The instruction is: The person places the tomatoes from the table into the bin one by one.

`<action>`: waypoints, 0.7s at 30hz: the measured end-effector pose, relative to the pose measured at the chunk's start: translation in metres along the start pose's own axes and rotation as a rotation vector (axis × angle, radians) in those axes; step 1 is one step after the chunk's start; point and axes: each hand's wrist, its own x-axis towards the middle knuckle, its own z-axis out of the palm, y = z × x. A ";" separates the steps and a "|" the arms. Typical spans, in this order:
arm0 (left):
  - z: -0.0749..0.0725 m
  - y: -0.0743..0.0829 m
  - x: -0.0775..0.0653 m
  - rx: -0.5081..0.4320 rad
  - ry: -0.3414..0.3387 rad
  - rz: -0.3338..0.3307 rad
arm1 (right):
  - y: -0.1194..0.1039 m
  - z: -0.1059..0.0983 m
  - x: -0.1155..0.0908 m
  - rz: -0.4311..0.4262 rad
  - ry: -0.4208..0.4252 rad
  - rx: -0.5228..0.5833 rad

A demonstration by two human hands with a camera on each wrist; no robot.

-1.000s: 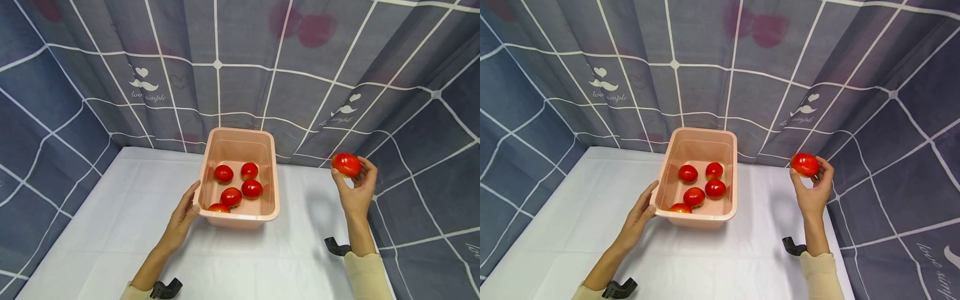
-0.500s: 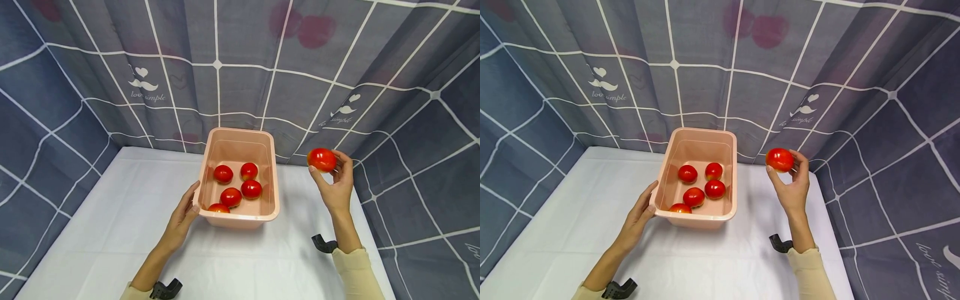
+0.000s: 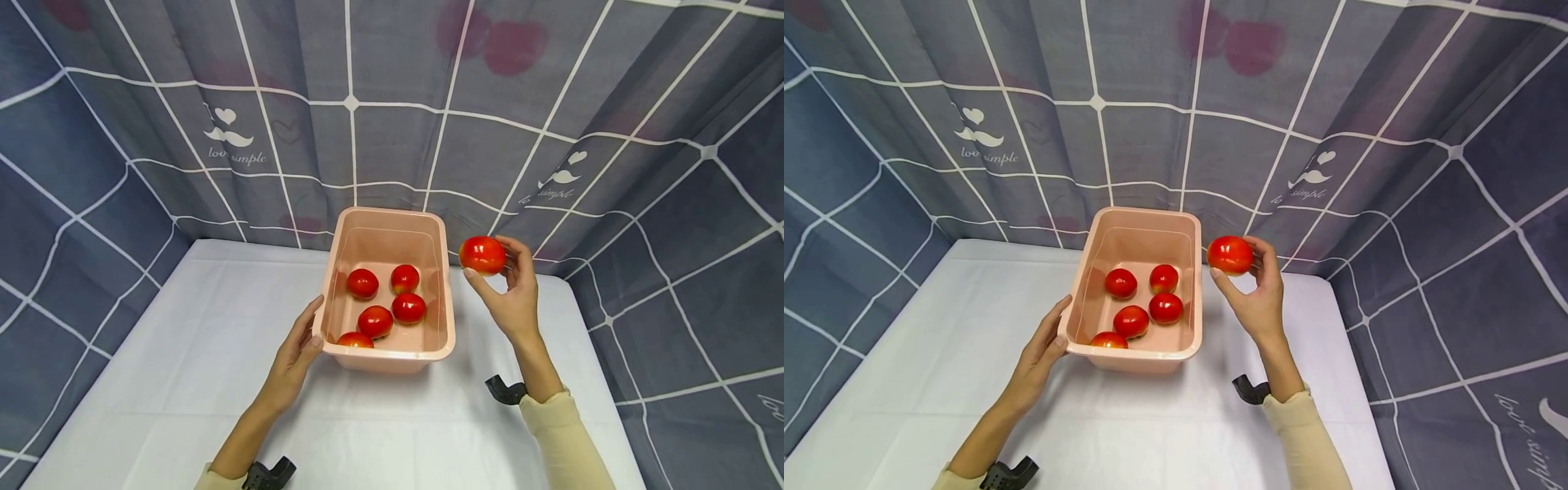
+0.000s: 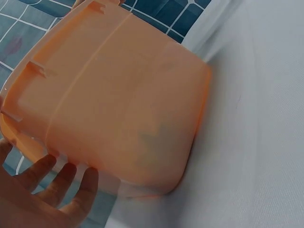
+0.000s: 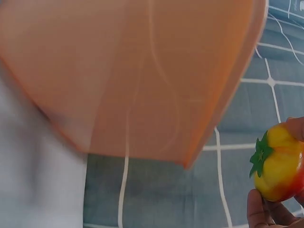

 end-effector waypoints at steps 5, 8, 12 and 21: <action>0.000 0.000 -0.001 -0.006 0.000 -0.006 | -0.001 0.017 0.004 -0.006 -0.053 0.001; 0.001 0.001 -0.002 -0.011 -0.002 -0.002 | -0.002 0.025 0.007 -0.006 -0.087 -0.026; 0.000 0.001 -0.003 -0.014 0.000 -0.004 | -0.002 0.035 0.010 -0.004 -0.135 -0.063; 0.000 0.002 -0.001 -0.006 -0.002 -0.019 | -0.005 0.053 0.016 -0.009 -0.232 -0.099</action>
